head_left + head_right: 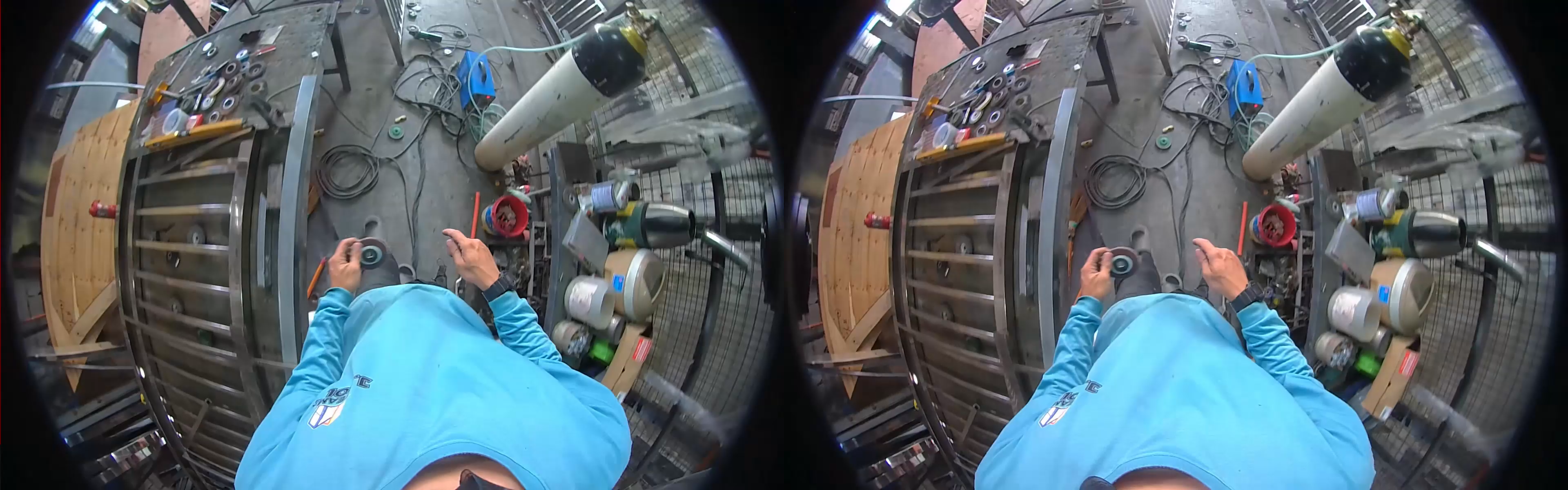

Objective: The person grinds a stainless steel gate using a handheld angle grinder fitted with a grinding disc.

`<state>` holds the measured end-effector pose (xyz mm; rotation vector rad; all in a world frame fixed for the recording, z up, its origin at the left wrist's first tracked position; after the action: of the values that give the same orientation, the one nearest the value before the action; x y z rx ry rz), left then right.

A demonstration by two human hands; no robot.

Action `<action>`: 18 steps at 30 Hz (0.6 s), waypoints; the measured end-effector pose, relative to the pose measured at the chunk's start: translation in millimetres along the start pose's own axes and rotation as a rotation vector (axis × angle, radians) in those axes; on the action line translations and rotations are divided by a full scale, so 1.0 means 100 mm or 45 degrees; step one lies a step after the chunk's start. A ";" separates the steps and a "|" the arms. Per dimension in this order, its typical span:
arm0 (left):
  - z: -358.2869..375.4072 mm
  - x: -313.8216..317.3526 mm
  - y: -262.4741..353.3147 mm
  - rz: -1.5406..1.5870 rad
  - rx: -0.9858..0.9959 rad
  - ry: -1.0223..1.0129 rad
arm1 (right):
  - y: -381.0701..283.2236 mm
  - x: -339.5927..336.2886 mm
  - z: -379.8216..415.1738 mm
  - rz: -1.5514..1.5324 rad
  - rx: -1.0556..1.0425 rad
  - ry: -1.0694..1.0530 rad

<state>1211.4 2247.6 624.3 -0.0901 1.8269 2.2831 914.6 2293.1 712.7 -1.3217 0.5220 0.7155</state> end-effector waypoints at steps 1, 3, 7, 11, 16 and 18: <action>-0.24 -0.12 -0.03 -0.069 -0.018 0.085 | 0.17 -0.07 -0.23 0.002 0.005 0.002; -0.60 -0.27 -0.15 -0.161 -0.054 0.128 | 0.43 -0.12 -0.54 0.303 -0.081 0.080; -1.76 -0.20 -0.06 -0.259 -0.061 0.110 | 0.99 -0.11 -0.96 0.399 0.216 -0.125; -2.87 0.21 0.53 -0.252 0.023 -0.023 | 1.21 -0.13 -1.21 0.138 0.299 -0.081; -4.22 0.91 1.29 -0.239 0.084 -0.102 | 1.73 -0.61 -2.01 -0.246 0.718 0.115; -4.79 1.35 1.01 -0.399 -0.238 -0.385 | 2.02 -0.77 -2.41 -0.240 0.776 0.098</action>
<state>1017.3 1779.9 587.2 -0.0524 1.3453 2.1063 727.4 2061.9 584.8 -0.8122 0.6082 0.3086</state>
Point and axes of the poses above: each hand's wrist, its own z-axis away from the middle knuckle, its own x-axis out of the palm, y = z × x, the point moved 9 cm from there along -z, towards the middle knuckle, and after that the axes turned 3 degrees about -y, right-handed, at the moved point
